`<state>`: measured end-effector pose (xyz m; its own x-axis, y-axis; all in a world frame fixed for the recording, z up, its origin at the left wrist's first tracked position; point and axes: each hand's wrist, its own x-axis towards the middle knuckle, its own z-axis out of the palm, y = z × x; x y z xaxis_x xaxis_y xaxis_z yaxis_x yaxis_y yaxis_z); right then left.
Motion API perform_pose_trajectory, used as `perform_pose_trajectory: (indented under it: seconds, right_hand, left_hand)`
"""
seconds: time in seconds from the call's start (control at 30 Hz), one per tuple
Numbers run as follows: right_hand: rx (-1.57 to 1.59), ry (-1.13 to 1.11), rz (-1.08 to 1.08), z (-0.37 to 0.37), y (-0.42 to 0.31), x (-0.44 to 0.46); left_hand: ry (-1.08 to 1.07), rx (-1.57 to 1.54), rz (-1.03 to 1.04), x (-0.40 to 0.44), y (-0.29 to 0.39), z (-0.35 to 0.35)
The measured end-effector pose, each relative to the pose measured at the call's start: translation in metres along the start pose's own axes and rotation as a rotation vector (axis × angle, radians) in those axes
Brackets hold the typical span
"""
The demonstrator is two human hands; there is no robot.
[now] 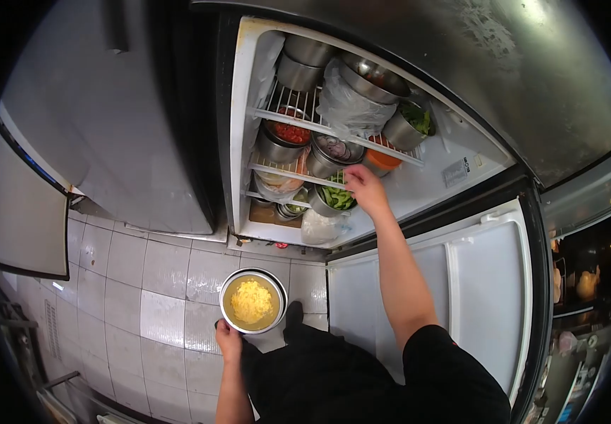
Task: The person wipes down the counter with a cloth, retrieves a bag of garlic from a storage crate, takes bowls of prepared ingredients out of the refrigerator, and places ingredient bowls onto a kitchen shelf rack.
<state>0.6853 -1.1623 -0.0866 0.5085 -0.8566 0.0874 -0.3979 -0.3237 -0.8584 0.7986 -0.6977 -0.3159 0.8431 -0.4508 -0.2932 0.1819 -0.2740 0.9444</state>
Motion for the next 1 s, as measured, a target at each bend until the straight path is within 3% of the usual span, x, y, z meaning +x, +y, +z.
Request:
perform_pose_trajectory:
  seconds: [0.13,0.33,0.6,0.73,0.8,0.87,1.0]
  right_hand:
    - [-0.042,0.119,0.212,-0.012,0.065,-0.022]
    - [-0.005,0.129,0.412,-0.009,0.118,-0.064]
    - [0.044,0.109,0.415,-0.005,0.113,-0.078]
    - [-0.034,0.209,0.112,-0.016,0.056,-0.044]
    - [-0.19,0.352,-0.14,-0.021,0.006,-0.02]
    - [-0.06,0.426,-0.337,-0.026,-0.028,0.016]
    - [-0.233,0.541,-0.374,-0.028,-0.089,0.057]
  left_hand:
    - [0.008,-0.053,-0.051,0.006,-0.017,0.003]
    - [0.009,-0.048,-0.04,0.008,-0.012,0.003]
    - [0.002,-0.119,-0.041,0.009,-0.002,0.008]
    - [0.009,-0.135,-0.036,0.006,0.001,0.011]
    - [0.01,-0.06,-0.021,0.005,0.007,0.011]
    - [0.014,-0.033,-0.012,0.006,-0.005,0.011]
    - [0.023,0.078,-0.024,-0.003,-0.004,0.007]
